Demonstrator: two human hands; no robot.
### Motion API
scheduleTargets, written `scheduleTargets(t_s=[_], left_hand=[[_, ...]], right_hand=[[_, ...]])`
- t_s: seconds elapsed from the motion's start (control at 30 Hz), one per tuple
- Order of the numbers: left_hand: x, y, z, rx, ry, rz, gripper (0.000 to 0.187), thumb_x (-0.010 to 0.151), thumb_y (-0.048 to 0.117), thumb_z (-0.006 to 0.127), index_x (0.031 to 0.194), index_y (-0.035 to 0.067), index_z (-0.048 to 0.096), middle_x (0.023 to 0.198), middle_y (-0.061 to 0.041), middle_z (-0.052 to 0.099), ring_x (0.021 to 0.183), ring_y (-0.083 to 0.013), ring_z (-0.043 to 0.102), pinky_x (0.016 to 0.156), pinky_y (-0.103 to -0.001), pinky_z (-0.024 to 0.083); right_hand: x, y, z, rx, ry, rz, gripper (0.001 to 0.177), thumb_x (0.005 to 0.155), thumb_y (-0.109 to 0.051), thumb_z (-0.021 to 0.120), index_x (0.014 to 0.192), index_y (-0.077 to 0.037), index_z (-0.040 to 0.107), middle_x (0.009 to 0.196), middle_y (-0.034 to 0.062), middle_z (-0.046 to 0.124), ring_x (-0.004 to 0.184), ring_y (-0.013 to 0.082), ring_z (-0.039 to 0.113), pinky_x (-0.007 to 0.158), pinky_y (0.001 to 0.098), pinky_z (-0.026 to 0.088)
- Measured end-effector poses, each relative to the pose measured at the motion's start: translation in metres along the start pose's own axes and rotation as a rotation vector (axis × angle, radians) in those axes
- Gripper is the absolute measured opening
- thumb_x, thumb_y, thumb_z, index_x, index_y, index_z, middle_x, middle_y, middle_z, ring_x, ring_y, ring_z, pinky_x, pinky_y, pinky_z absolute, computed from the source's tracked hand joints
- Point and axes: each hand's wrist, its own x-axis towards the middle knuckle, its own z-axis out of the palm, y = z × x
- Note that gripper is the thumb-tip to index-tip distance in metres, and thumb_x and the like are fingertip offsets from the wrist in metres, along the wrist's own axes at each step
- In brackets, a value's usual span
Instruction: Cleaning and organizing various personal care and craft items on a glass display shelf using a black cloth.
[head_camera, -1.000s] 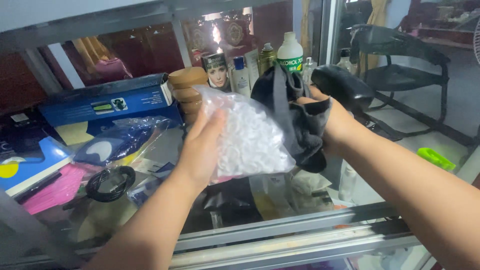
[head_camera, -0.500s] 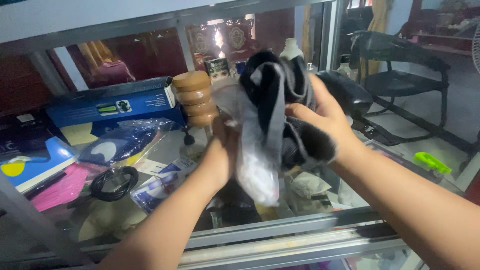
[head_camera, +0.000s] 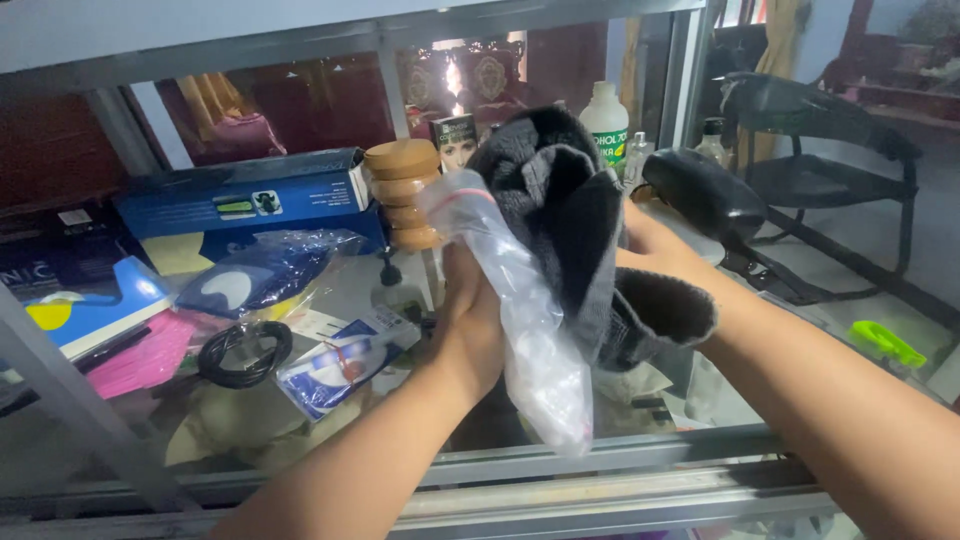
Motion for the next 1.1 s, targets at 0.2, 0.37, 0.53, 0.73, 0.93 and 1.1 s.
scheduleTargets(t_s=[0.2,0.37,0.53,0.73,0.93,1.1], left_hand=[[0.014,0.029,-0.010,0.053,0.141,-0.037,0.040,0.097,0.009,0.066,0.136,0.005,0.058,0.132,-0.014,0.046,0.123,-0.0305,0.051,0.099,-0.037,0.045],[0.024,0.014,-0.029,0.084,0.211,0.228,0.029,0.103,0.005,0.069,0.132,0.007,0.069,0.121,-0.008,0.051,0.117,-0.0220,0.053,0.105,-0.032,0.046],[0.054,-0.013,-0.081,-0.311,0.469,-0.185,0.019,0.109,0.017,0.056,0.113,0.002,0.067,0.101,0.002,0.067,0.098,-0.0129,0.061,0.091,-0.028,0.051],[0.066,-0.050,-0.144,-0.333,0.623,-0.251,0.017,0.103,0.017,0.058,0.110,0.007,0.070,0.088,0.002,0.063,0.076,-0.0103,0.056,0.070,-0.028,0.046],[0.063,-0.090,-0.183,-0.386,0.785,-0.507,0.020,0.107,0.025,0.051,0.114,0.008,0.058,0.071,-0.003,0.061,0.053,-0.0151,0.058,0.048,-0.030,0.042],[0.060,-0.070,-0.198,-0.526,0.965,-0.521,0.029,0.105,0.026,0.037,0.129,0.012,0.043,0.093,-0.009,0.069,0.075,-0.0241,0.070,0.073,-0.040,0.050]], right_hand=[[-0.001,0.010,-0.018,-0.158,-0.081,0.224,0.055,0.084,-0.021,0.075,0.133,0.001,0.064,0.119,0.0099,0.074,0.106,0.0173,0.068,0.092,0.0348,0.056],[-0.006,-0.005,-0.009,-0.575,-0.300,0.160,0.055,0.078,-0.022,0.079,0.128,0.000,0.072,0.120,0.0115,0.076,0.109,0.0191,0.072,0.097,0.0351,0.057],[-0.014,-0.032,0.032,-0.319,-0.353,0.149,0.083,0.075,-0.025,0.080,0.149,-0.009,0.046,0.136,0.0066,0.066,0.123,0.0153,0.059,0.104,0.0342,0.048],[-0.009,-0.019,0.008,-0.223,-0.133,0.000,0.078,0.081,-0.026,0.078,0.150,-0.006,0.048,0.133,0.0076,0.066,0.120,0.0173,0.060,0.105,0.0363,0.048],[-0.002,-0.029,-0.015,-0.112,0.191,-0.028,0.055,0.088,-0.016,0.073,0.137,-0.004,0.054,0.118,0.0085,0.068,0.104,0.0185,0.068,0.093,0.0365,0.057],[0.001,-0.030,-0.030,-0.121,0.347,-0.129,0.048,0.092,-0.009,0.070,0.136,0.000,0.056,0.121,0.0086,0.068,0.106,0.0176,0.069,0.095,0.0341,0.057]])
